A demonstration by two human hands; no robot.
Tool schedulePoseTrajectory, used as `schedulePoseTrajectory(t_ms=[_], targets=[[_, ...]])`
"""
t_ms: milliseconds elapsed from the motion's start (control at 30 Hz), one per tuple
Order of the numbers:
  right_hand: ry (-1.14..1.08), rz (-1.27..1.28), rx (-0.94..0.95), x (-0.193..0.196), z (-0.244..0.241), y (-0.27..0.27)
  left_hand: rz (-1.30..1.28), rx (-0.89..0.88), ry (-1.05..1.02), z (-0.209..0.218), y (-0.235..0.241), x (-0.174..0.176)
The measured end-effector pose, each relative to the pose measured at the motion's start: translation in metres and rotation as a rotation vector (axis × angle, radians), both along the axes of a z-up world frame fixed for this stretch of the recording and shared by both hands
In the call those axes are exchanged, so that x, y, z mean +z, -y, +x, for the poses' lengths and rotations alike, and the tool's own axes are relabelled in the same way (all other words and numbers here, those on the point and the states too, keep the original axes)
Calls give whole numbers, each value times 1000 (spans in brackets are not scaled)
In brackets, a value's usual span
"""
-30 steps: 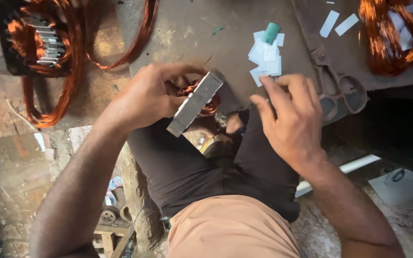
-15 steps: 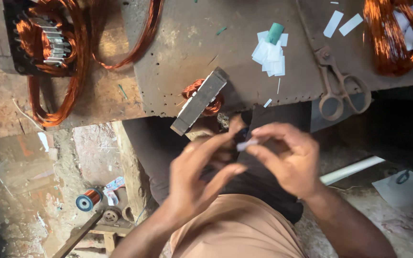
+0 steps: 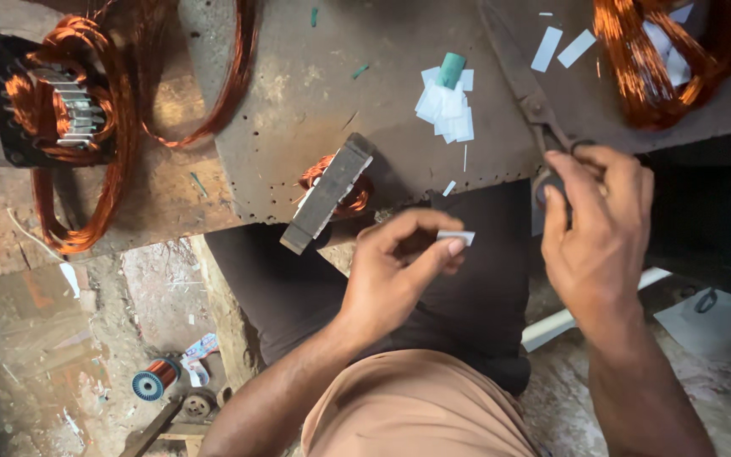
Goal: The person winds copper wire around a stator core and inserts white insulation paper into the slots by hand and using a thin metal tool. They manipulate the motor components on a workbench, occasionally using scissors to cut material.
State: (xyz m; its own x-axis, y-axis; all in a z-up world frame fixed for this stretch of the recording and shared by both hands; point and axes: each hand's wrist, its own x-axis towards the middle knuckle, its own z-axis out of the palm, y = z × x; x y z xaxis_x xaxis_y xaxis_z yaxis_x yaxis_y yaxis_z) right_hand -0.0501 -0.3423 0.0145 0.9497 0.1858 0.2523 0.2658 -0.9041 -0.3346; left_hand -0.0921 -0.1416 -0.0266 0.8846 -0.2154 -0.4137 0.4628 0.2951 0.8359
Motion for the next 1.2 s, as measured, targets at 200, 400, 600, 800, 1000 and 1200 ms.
schedulePoseTrajectory(t_ms=[200, 400, 600, 800, 1000, 1200], targets=[[-631, 627, -376, -54, -30, 25, 64, 11, 79, 15, 6, -9], [-880, 1038, -228, -99, -116, 8, 60, 55, 72, 23, 8, -12], [-746, 794, -50, -111, -127, -6, 91, 102, 56, 23, 10, -8], [-712, 754, -53, -107, -114, -11, 126, 99, 83, 24, 8, -3], [-632, 823, -1, -118, -129, -4, 82, 103, 63, 23, 10, -7], [-762, 1126, -155, -126, -119, -2, 39, 92, 91, 8, 15, -6]])
